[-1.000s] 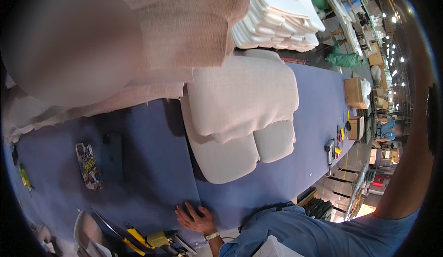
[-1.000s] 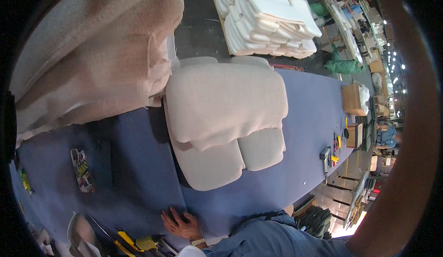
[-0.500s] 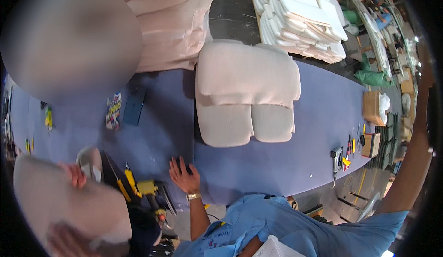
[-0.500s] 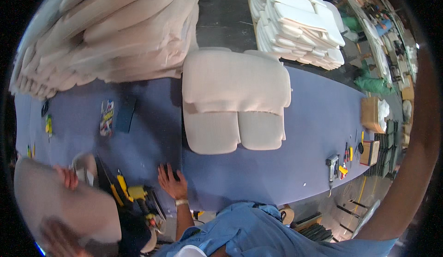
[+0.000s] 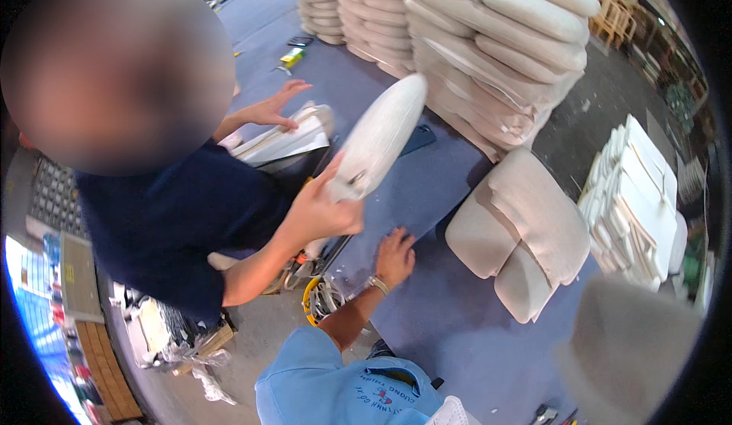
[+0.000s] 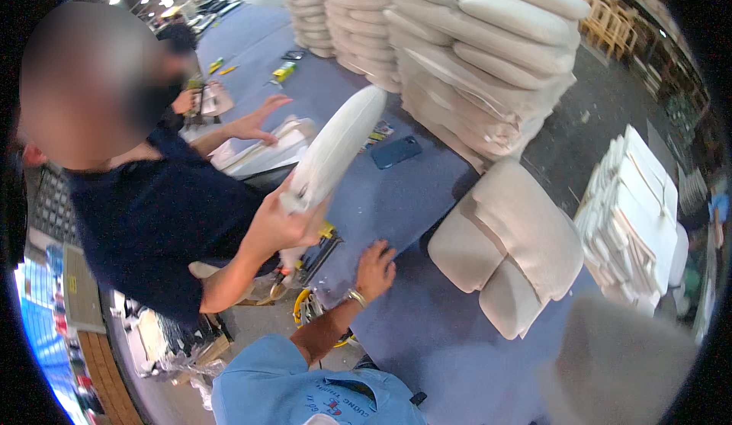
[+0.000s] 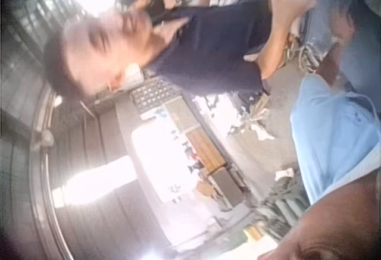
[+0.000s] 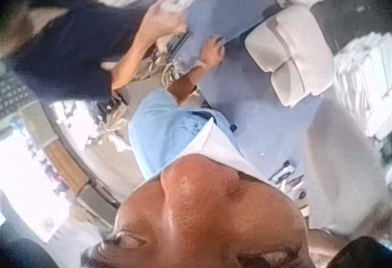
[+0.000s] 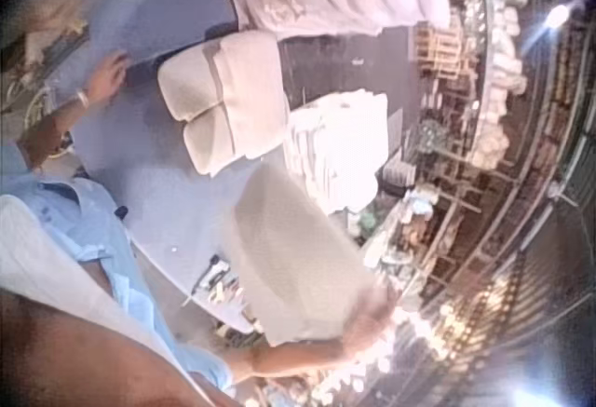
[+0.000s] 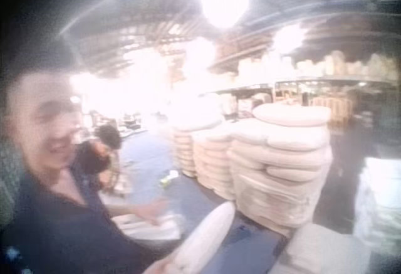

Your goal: The person assembles white fabric cushions by folding the fabric over foam inserts, trimming excess material with scissors, and securing the edges with a staple gun. The person stacks the finished cushions on the table.

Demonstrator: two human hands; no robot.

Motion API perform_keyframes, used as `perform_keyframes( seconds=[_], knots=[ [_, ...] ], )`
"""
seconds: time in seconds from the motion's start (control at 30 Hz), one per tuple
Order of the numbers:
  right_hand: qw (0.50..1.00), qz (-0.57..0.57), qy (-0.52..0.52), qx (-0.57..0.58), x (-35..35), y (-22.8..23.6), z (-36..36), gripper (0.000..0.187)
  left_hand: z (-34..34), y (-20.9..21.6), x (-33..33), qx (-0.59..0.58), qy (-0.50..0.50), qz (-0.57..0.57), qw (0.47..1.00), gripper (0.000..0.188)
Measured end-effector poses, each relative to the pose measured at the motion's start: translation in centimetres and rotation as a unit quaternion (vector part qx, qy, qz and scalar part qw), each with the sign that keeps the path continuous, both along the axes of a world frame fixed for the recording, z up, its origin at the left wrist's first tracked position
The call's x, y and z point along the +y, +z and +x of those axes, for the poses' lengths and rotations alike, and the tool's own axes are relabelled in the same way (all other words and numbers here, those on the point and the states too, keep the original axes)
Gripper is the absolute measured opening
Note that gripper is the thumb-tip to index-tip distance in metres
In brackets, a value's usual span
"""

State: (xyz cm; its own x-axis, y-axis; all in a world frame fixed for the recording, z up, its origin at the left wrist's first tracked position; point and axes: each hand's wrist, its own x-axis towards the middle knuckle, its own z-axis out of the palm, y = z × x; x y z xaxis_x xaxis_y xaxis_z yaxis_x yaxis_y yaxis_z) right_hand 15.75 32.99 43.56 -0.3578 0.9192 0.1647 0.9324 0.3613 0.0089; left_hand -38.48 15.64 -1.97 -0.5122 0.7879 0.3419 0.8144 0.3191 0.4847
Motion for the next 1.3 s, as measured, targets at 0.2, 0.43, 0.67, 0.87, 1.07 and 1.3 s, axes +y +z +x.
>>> perform_keyframes(
  seconds=[0.2, 0.43, 0.67, 0.87, 1.07, 1.3],
  knots=[
    [0.983, -0.159, -0.084, 0.023, -3.9, -8.5, 5.7, 0.048, 13.5, -0.6, -8.4, -0.218, -0.116, -0.093, 0.964, 0.034],
    [0.993, -0.100, -0.055, 0.009, -8.3, -10.0, 9.3, 0.052, 22.5, -2.3, -15.5, -0.238, -0.214, -0.352, 0.880, 0.039],
    [0.989, -0.075, -0.035, 0.126, -11.1, -8.1, 10.9, 0.054, 29.0, -0.8, -10.8, -0.298, -0.149, -0.308, 0.891, 0.040],
    [0.982, 0.037, 0.042, 0.178, -11.6, -9.8, 15.9, 0.055, 35.1, -2.6, -9.6, -0.336, -0.171, -0.301, 0.876, 0.041],
    [0.977, -0.001, -0.004, 0.215, -13.2, -9.9, 18.7, 0.056, 34.3, -2.8, -12.2, -0.593, -0.071, -0.309, 0.741, 0.042],
    [0.968, -0.072, -0.063, 0.231, -12.4, -8.6, 16.6, 0.056, 28.9, -0.7, -9.3, -0.781, 0.013, -0.086, 0.619, 0.066]
  ],
)
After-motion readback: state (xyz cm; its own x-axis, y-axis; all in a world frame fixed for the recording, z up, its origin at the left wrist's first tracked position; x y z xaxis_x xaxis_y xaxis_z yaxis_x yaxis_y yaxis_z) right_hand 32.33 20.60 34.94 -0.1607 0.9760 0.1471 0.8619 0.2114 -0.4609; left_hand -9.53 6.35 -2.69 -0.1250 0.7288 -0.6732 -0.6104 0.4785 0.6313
